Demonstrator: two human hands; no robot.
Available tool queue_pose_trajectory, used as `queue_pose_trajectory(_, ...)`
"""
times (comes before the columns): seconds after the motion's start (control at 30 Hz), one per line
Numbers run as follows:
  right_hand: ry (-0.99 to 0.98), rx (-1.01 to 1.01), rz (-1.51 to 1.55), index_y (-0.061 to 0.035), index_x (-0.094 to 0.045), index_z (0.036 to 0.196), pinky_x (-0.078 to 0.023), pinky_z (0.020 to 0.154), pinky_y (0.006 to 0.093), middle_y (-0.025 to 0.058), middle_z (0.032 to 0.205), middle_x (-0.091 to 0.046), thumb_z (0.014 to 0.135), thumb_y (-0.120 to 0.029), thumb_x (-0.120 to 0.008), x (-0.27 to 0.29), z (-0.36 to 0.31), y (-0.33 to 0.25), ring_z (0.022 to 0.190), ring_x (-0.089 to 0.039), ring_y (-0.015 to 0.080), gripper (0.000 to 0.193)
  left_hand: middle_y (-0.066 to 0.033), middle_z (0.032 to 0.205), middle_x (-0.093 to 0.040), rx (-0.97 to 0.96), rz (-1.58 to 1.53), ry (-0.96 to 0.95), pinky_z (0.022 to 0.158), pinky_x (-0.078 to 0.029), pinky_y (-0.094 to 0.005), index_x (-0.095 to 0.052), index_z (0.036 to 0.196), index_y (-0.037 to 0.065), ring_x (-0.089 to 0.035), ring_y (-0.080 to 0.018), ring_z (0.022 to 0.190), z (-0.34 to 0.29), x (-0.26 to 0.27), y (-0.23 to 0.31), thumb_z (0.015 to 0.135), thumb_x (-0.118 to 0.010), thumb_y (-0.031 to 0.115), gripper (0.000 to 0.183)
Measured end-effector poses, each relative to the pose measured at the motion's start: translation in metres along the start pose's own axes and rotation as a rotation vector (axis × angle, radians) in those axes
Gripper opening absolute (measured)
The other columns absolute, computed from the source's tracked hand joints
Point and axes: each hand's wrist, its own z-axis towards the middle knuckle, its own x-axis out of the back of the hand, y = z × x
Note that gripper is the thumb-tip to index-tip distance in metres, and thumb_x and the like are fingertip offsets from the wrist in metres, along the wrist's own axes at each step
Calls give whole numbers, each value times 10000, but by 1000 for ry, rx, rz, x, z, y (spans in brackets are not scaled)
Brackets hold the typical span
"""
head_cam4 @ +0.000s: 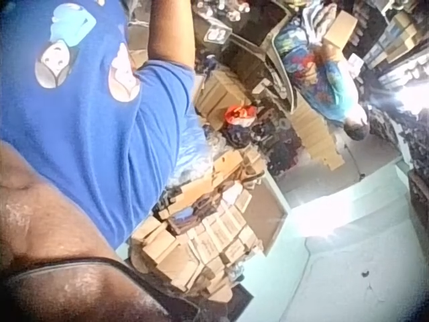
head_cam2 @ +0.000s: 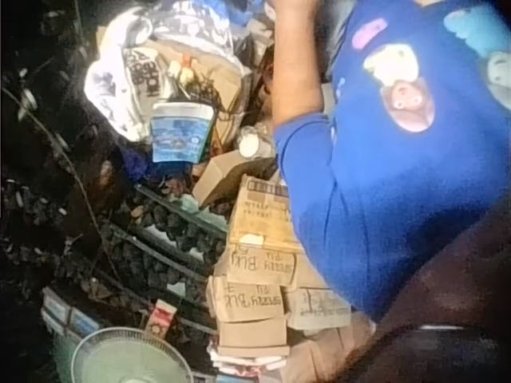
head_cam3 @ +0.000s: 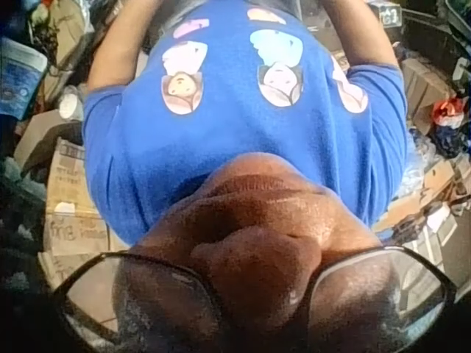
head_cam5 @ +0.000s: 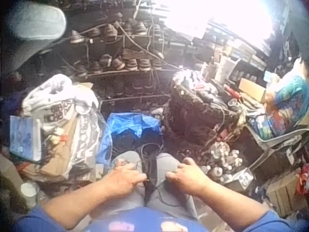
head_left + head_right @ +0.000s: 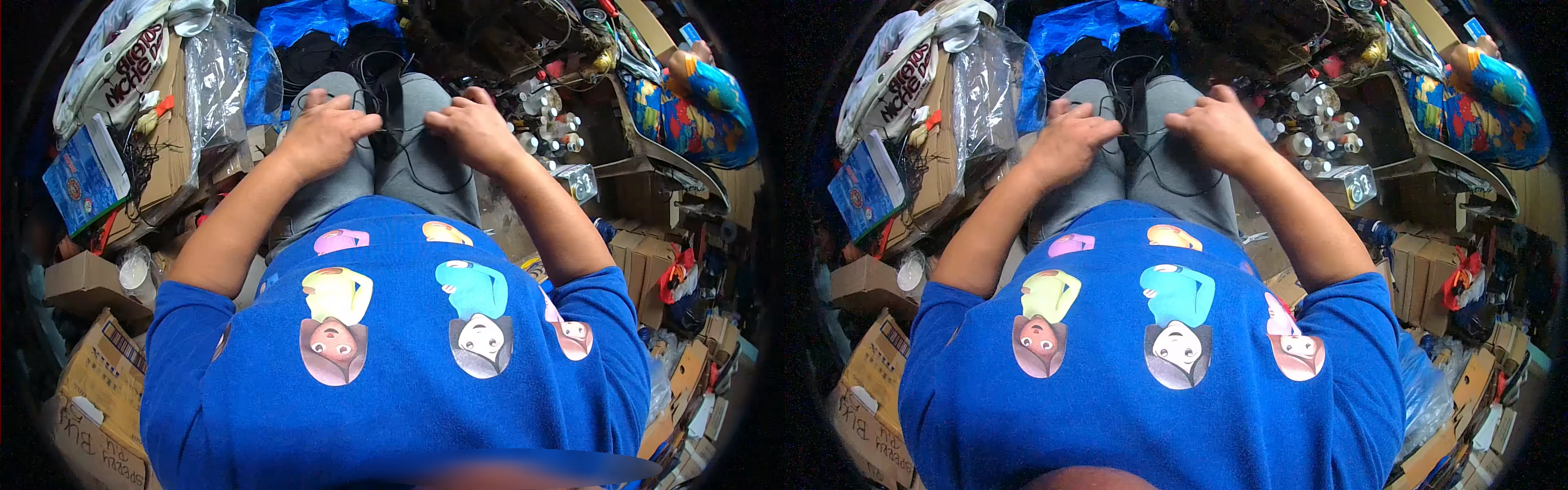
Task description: Lacing a black shoe while sitting in a workshop.
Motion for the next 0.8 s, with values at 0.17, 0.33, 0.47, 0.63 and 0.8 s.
queue_pose_trajectory(0.17, -217, -373, 40, -189, -556, 983, -336, 975, 484, 39, 922, -619, 812, -126, -518, -10, -77, 58, 993, -579, 240, 186, -71, 851, -610, 203, 68, 11, 896, -311, -430, -573, 951, 115, -536, -254, 900, -66, 17, -34, 779, -505, 34, 202)
queue_pose_trajectory(0.33, 209, -595, 610, -103, -618, 966, -441, 782, 328, 61, 872, -599, 860, -185, -607, -2, -127, 92, 836, -583, 218, 135, -57, 862, -635, 551, -213, 198, 810, -413, -339, -606, 938, 85, -583, -214, 817, -127, 42, -79, 816, -559, 57, 134)
queue_pose_trajectory(0.47, 732, -439, 1785, -18, -611, 961, -475, 854, 339, 73, 897, -632, 921, -166, -551, 37, -85, 77, 842, -611, 182, 165, -49, 929, -612, 440, -1253, 504, 850, -426, -285, -603, 984, 39, -570, -154, 914, -101, 64, -75, 913, -553, 110, 113)
queue_pose_trajectory(0.63, 723, 0, 2235, -52, -616, 998, -419, 967, 464, 104, 951, -636, 955, -246, -491, 68, -31, 52, 921, -605, 217, 235, -80, 899, -607, -53, -1653, 582, 852, -447, -301, -590, 977, 57, -589, -183, 927, -14, 78, 8, 947, -519, 225, 185)
queue_pose_trajectory(0.8, 258, 439, 2481, -109, -601, 937, -417, 835, 367, 37, 859, -604, 969, -357, -448, 93, -43, 40, 744, -575, 140, 293, -42, 809, -591, 110, -1682, 6, 758, -479, -310, -570, 950, 42, -598, -197, 818, -38, 58, 5, 965, -473, 303, 279)
